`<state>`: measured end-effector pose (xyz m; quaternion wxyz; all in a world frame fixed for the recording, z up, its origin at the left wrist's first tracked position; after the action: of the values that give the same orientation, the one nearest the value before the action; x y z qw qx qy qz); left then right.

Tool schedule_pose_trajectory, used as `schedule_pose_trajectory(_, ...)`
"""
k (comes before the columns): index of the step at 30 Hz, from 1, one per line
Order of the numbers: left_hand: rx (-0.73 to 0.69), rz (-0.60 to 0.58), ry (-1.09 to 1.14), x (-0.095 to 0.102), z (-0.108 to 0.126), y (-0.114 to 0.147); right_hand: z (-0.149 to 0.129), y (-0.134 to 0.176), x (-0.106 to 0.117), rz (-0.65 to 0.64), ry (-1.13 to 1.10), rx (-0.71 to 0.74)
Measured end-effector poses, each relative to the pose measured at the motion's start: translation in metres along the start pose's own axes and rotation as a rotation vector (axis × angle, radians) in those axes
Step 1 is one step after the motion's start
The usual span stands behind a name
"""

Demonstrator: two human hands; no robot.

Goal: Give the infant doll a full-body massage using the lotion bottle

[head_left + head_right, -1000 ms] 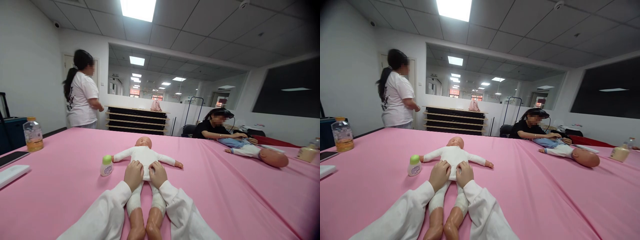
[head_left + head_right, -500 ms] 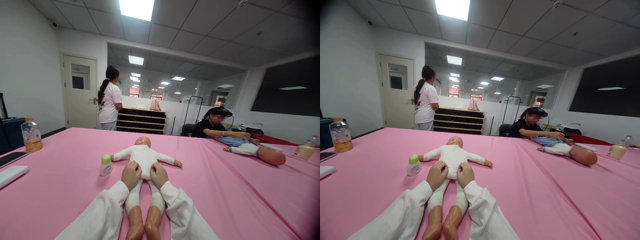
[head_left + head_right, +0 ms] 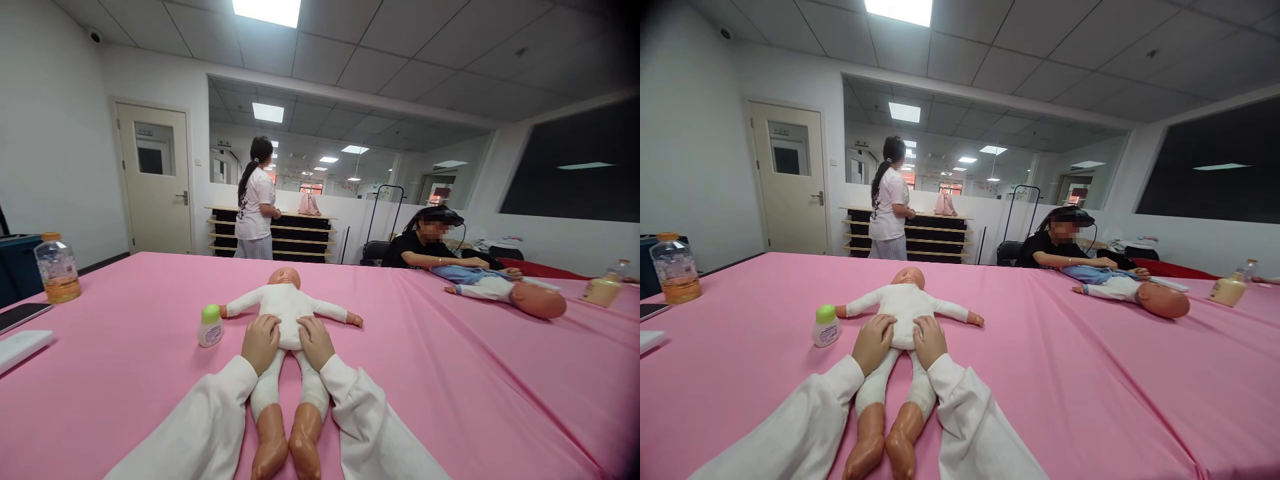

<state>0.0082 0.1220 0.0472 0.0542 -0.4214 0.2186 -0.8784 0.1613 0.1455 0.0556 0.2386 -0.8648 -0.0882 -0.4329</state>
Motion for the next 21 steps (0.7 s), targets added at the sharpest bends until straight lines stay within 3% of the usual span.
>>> schedule_pose_trajectory(2, 0.011, -0.027, 0.001, -0.0017, -0.0007, -0.0011, 0.001, -0.0008, -0.0024, -0.049, 0.008, -0.034)
schedule_pose_trajectory(7, 0.031, 0.034, -0.014, 0.0011, -0.0022, -0.0008, 0.0019, -0.0006, -0.0011, -0.011, -0.013, -0.064)
schedule_pose_trajectory(10, 0.035, 0.003, 0.001, -0.0023, -0.0053, -0.0019, 0.0025, -0.0018, -0.0032, -0.06, -0.034, -0.052)
schedule_pose_trajectory(21, 0.008, 0.039, 0.079, -0.0048, -0.0105, -0.0026, 0.0083, -0.003, -0.0051, -0.04, -0.034, -0.026)
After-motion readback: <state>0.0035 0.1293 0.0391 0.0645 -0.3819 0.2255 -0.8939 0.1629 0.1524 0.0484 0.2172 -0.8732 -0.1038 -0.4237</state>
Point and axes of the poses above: each hand's wrist, its own y-axis away from the middle knuckle, its own x-axis out of the back of the hand, z = x × y, the point moved 4 cm from there along -y, towards the middle knuckle, and after that the axes turned 13 degrees about -z, right-handed, at the moved point
